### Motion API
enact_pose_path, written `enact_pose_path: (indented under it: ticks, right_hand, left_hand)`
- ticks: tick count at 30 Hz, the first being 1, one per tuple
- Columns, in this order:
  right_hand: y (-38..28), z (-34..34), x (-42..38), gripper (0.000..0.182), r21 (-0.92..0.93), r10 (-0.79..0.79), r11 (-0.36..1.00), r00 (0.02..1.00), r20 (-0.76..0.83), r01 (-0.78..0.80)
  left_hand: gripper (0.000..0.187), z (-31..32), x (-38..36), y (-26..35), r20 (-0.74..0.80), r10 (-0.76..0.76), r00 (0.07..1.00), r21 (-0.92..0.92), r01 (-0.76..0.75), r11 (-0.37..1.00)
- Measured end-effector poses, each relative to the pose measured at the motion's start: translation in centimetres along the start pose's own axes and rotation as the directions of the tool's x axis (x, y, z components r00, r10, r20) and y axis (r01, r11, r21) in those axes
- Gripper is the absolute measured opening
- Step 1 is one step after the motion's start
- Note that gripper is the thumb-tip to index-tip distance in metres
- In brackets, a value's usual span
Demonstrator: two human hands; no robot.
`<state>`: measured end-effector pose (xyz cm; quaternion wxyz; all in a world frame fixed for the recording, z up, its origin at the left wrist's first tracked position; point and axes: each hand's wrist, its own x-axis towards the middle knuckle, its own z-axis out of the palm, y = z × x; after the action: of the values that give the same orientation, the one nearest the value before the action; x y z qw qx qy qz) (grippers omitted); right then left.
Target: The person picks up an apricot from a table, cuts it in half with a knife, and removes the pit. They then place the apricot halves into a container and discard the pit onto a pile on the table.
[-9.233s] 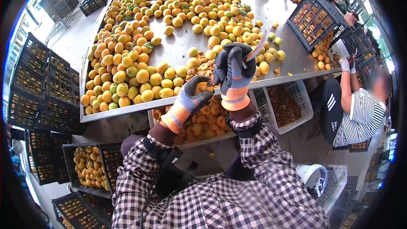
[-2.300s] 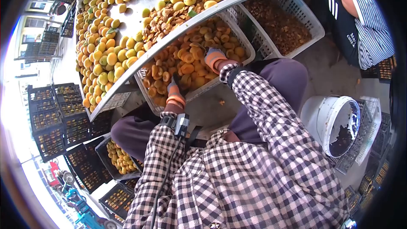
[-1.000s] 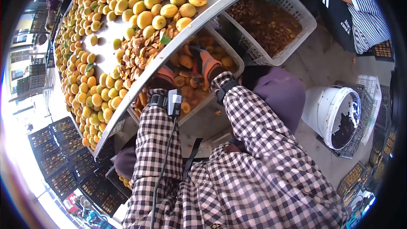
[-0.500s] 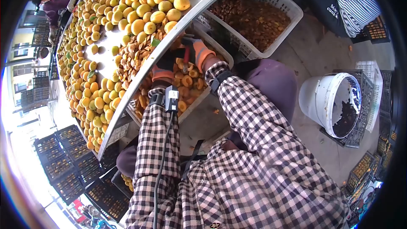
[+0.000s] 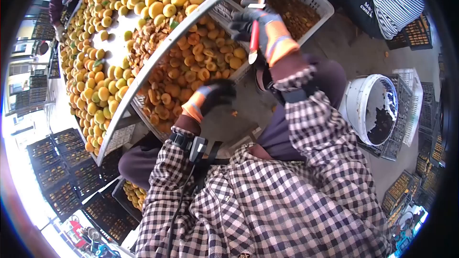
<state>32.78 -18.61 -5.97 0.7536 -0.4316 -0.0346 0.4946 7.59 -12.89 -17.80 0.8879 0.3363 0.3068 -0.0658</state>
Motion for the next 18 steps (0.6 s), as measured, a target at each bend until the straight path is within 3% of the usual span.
enact_pose_path:
  ticks: [1, 2, 3, 4, 5, 6, 7, 8, 10, 14, 16, 18]
  right_hand:
    - [-1.5, -0.2, -1.7, 0.025, 0.009, -0.010, 1.000, 0.999, 0.043, 0.010]
    - [-2.9, -0.5, -3.0, 0.026, 0.020, -0.022, 1.000, 0.996, 0.086, 0.021]
    - [-4.1, -1.1, -3.8, 0.027, -0.027, -0.053, 0.998, 0.992, 0.114, 0.057]
    - [-6.1, -1.3, -5.5, 0.028, 0.047, -0.003, 0.999, 0.983, 0.184, -0.006]
    - [-6.7, -1.2, -6.5, 0.029, -0.027, -0.051, 0.998, 0.992, 0.116, 0.054]
    - [-7.2, -1.0, -7.3, 0.032, 0.003, -0.093, 0.996, 0.995, 0.019, 0.093]
    - [-7.4, -1.0, -7.5, 0.035, 0.026, -0.131, 0.991, 0.988, -0.076, 0.133]
    - [-7.8, -2.2, -7.1, 0.036, 0.093, -0.127, 0.988, 0.991, 0.048, 0.122]
    - [-8.3, -4.7, -5.9, 0.038, 0.243, -0.074, 0.970, 0.962, 0.262, 0.008]
    - [-10.7, -6.9, -7.2, 0.038, 0.158, -0.170, 0.975, 0.983, 0.070, 0.157]
    - [-12.4, -8.6, -9.0, 0.038, 0.083, -0.239, 0.967, 0.971, -0.008, 0.239]
    - [-14.1, -10.3, -11.1, 0.038, -0.026, -0.326, 0.945, 0.940, -0.096, 0.325]
  left_hand:
    - [0.038, 1.6, -1.1, -1.3, 0.068, -0.058, 0.996, 0.217, 0.042, 0.975]
    - [0.036, 0.6, -0.1, -3.9, -0.052, -0.252, 0.966, 0.278, 0.256, 0.926]
    - [0.031, -0.5, 1.0, -6.1, -0.144, -0.345, 0.927, 0.441, 0.373, 0.816]
    - [0.029, -0.9, 1.7, -7.7, -0.269, -0.368, 0.890, 0.496, 0.456, 0.740]
    - [0.029, -3.4, 3.2, -10.2, -0.259, -0.380, 0.888, 0.491, 0.460, 0.740]
    - [0.031, -6.5, 5.1, -13.2, -0.327, -0.239, 0.915, 0.790, 0.403, 0.463]
    - [0.034, -8.1, 6.5, -14.8, -0.321, -0.077, 0.944, 0.940, 0.328, 0.092]
    - [0.034, -7.2, 6.9, -14.1, -0.314, -0.089, 0.945, 0.941, 0.322, 0.105]
    - [0.040, -6.5, 7.8, -13.0, -0.317, -0.125, 0.940, 0.948, 0.314, -0.046]
    - [0.049, -11.3, 11.8, -19.7, -0.210, -0.177, 0.961, 0.929, 0.141, -0.341]
    - [0.037, -11.4, 11.2, -20.6, -0.207, 0.119, 0.971, 0.945, 0.230, -0.233]
    - [0.037, -10.2, 10.6, -20.4, -0.222, 0.109, 0.969, 0.960, 0.237, -0.152]
